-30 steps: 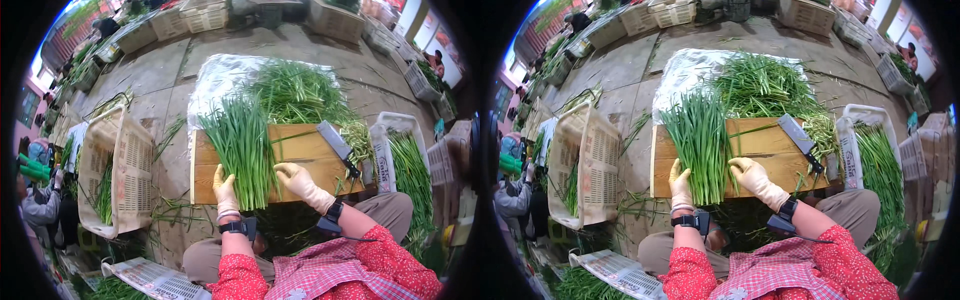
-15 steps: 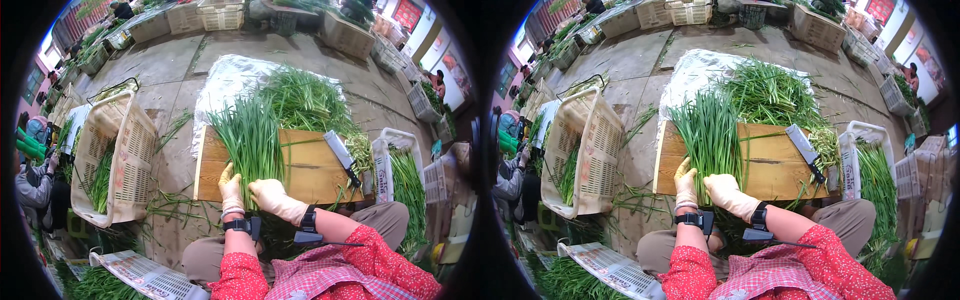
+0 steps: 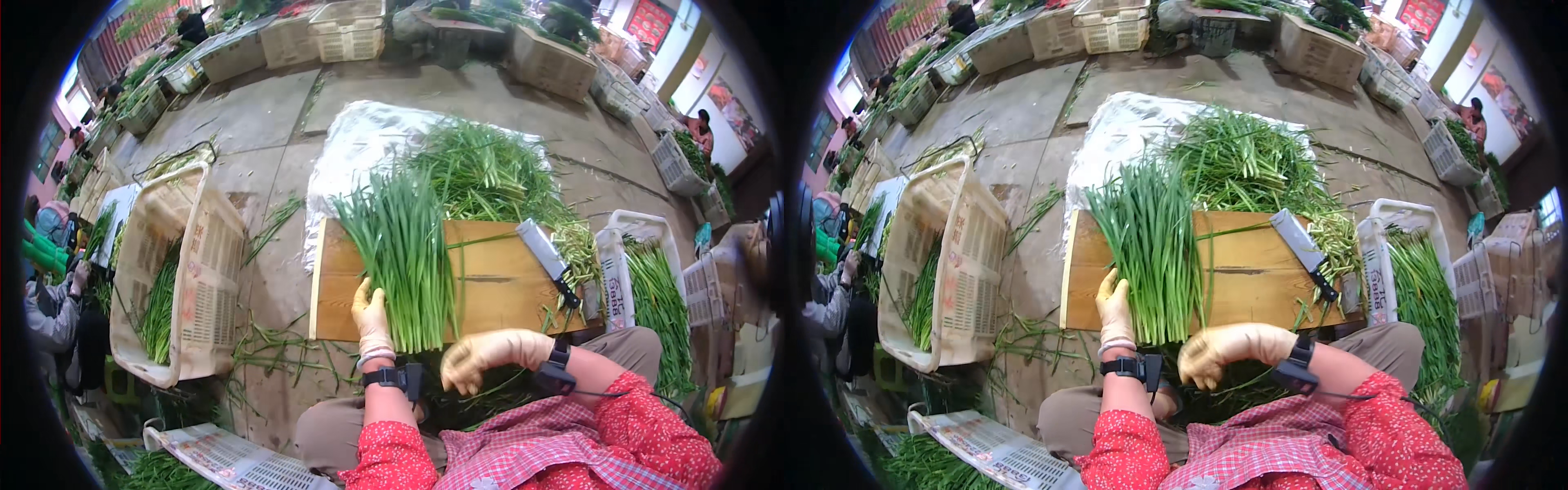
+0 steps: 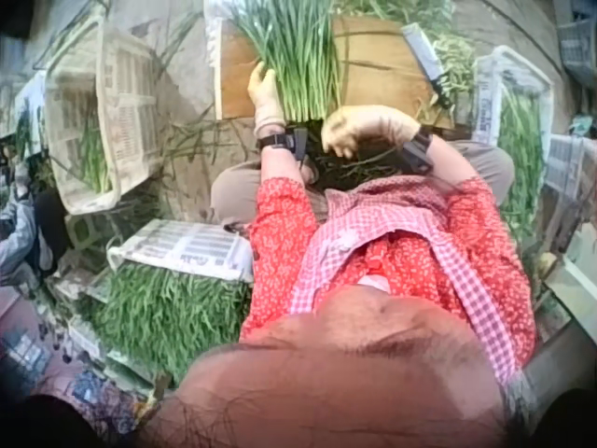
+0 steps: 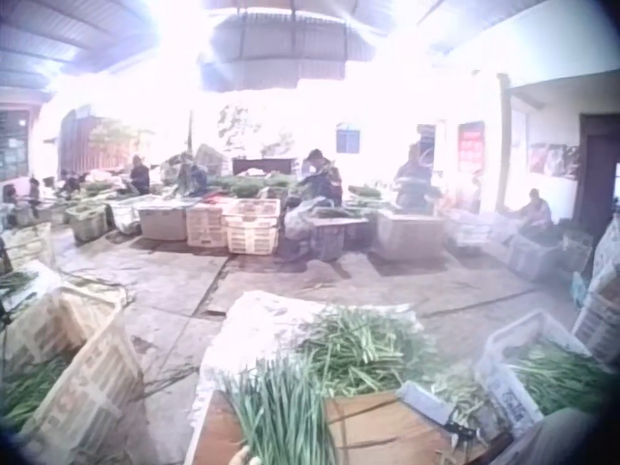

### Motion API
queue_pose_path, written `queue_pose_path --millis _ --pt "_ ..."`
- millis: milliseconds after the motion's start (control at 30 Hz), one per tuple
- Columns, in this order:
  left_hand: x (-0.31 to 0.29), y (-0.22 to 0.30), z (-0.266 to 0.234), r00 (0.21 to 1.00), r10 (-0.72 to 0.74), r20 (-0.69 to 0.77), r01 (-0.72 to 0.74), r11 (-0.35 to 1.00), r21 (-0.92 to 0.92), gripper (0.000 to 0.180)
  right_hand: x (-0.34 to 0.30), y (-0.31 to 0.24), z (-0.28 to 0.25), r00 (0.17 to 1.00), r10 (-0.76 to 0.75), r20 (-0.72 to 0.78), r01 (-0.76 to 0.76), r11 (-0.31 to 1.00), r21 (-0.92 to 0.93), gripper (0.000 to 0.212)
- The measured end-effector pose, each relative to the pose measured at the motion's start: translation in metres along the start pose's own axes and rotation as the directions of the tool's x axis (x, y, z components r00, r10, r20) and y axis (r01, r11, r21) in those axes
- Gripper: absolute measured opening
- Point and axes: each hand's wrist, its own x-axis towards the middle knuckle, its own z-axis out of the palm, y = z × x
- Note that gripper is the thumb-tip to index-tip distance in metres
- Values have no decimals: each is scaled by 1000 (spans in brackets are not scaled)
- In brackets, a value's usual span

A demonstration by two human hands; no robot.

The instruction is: The person sorts and trims bundles of chives by hand, removing damaged leaves and using a knife to cut the ends before placing the processed bundles into a crate.

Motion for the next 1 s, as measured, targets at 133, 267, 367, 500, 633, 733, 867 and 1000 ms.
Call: queue_pose_path --millis 133,267,367,500,633,733,867,1000 --pt "10 -22 0 933 357 -55 -295 841 454 51 -14 62 -2 808 51 -587 -582 219 -783 38" --pt "-1 -11 10 914 406 -5 -277 631 725 72 -4 59 -23 515 -359 -778 -387 712 -585 43" --pt "-8 -4 22 948 318 21 -220 603 767 91 35 44 -50 447 -390 -805 -173 845 -506 53" --pt "-25 11 41 959 258 118 -231 471 851 113 89 22 -43 489 -414 -768 -60 862 -503 57" --pt "-25 15 38 954 229 193 -250 253 935 126 79 31 -61 596 -426 -680 -54 825 -563 56" --pt "-25 15 38 953 241 183 -232 191 954 126 39 36 -79 665 -313 -678 39 921 -387 46" --pt "-27 10 42 945 250 210 -253 156 955 124 25 50 -139 782 -149 -605 116 989 -94 41" --pt "-29 5 47 941 266 211 -259 158 953 126 16 25 -210 216 -410 -886 227 904 -363 57"
